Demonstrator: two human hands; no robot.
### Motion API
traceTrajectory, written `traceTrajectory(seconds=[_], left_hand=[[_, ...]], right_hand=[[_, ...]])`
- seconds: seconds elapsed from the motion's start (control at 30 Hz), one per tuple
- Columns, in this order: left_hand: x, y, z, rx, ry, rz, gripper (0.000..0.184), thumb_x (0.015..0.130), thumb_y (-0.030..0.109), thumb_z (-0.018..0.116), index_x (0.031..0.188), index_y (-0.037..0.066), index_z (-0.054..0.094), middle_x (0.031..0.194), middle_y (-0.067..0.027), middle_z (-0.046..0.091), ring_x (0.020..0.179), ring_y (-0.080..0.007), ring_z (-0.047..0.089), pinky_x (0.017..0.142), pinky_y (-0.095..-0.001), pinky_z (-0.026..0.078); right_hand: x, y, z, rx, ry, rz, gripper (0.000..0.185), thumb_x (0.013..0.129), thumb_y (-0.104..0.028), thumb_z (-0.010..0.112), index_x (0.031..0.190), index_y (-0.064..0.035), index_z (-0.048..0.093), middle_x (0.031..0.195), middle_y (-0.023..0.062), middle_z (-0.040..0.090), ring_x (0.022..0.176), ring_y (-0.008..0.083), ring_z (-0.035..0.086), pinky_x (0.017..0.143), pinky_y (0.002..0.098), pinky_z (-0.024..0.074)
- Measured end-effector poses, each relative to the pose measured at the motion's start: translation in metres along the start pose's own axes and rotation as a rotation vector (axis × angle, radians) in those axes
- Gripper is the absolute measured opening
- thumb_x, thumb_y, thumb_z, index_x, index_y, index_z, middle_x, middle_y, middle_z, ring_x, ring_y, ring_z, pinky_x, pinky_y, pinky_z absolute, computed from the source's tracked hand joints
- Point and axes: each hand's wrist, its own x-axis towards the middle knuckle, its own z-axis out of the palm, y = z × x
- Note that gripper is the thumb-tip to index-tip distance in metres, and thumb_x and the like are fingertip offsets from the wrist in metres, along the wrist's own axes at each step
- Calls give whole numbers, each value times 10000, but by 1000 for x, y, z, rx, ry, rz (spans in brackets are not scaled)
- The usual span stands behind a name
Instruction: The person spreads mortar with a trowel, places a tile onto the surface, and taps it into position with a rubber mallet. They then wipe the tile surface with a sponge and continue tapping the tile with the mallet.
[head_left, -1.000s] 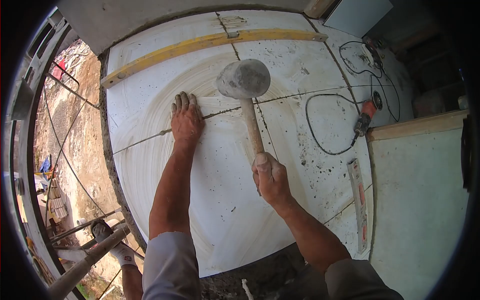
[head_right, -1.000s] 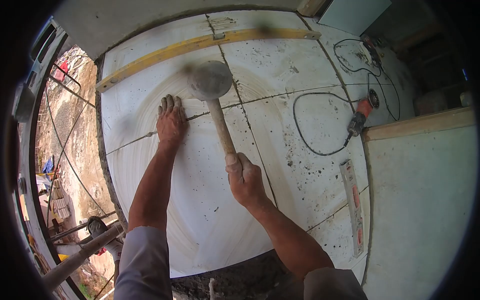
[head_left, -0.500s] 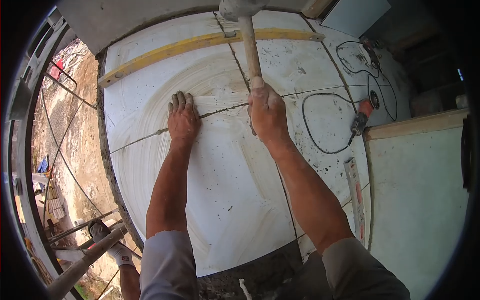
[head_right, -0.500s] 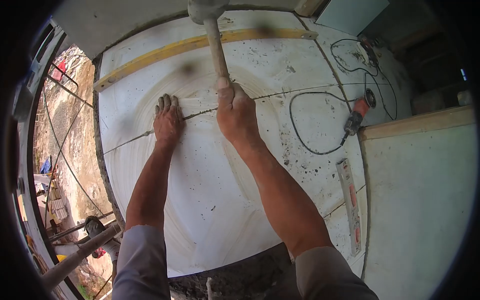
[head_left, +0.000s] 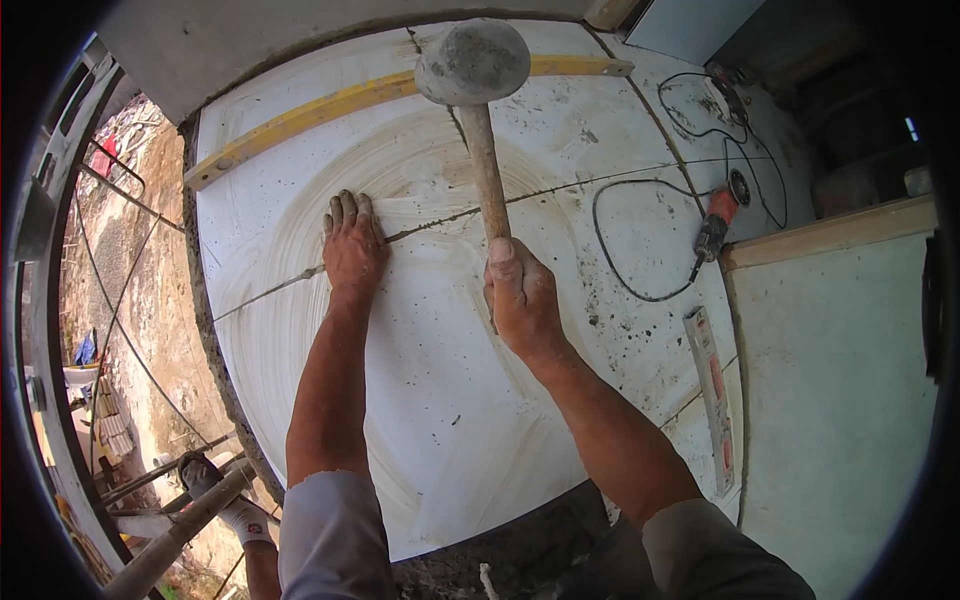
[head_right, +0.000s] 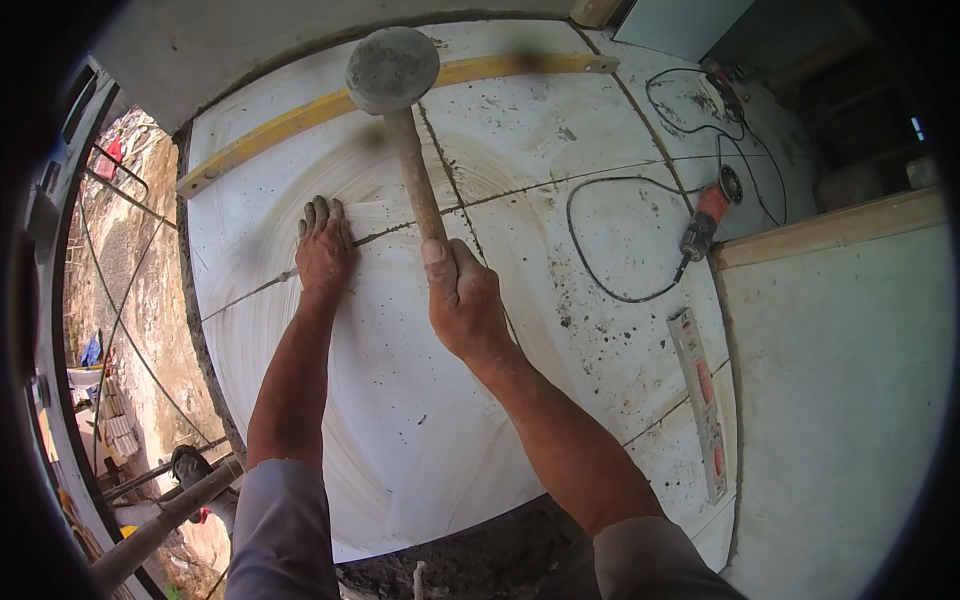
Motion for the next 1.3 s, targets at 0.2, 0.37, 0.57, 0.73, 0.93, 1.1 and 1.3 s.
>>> traceTrajectory(seconds=[0.2,0.37,0.57,0.73,0.93,1.1,1.3], left_hand=[[-7,-2,2,5,-13,-11,435,927,192,416,1315,9,487,1405,-237,406,1327,-385,356,1111,-459,269],[-6,-2,0,18,-7,-6,433,927,190,420,1315,10,486,1409,-237,401,1328,-379,357,1110,-457,268],[-6,-2,0,39,-25,-14,438,921,188,427,1316,8,485,1407,-235,406,1335,-371,349,1115,-450,260],[-6,-4,3,10,12,-17,432,936,208,417,1312,9,487,1406,-236,405,1328,-376,358,1109,-457,271],[-6,-4,4,29,10,-1,440,926,207,421,1315,13,488,1406,-238,404,1329,-382,355,1108,-460,273],[-17,-1,3,10,-56,-25,441,918,205,431,1311,13,496,1405,-238,406,1330,-380,355,1107,-466,272],[-7,0,-3,-23,-10,-8,446,907,190,444,1312,8,490,1401,-236,413,1325,-381,363,1104,-467,278]], right_hand=[[-92,20,-66,158,-61,251,500,982,-493,350,740,-67,452,553,-1,447,462,83,429,431,275,355],[-146,71,-36,184,-49,292,515,973,-515,346,743,-66,455,555,3,450,458,87,445,430,277,357],[-108,4,-33,124,-176,250,490,988,-474,355,759,-55,466,554,5,425,467,84,421,446,271,367],[-19,-73,-31,374,1,-137,477,994,-467,342,779,-54,447,537,-20,389,465,60,395,426,252,346],[31,45,35,-365,98,26,564,977,-516,316,898,2,524,654,138,531,642,271,571,630,376,478],[42,-27,15,-235,0,82,536,988,-472,325,837,-7,545,656,133,538,650,265,547,666,386,462],[47,-39,44,134,154,-284,423,990,-382,396,835,1,490,619,230,544,597,433,563,530,455,442]])
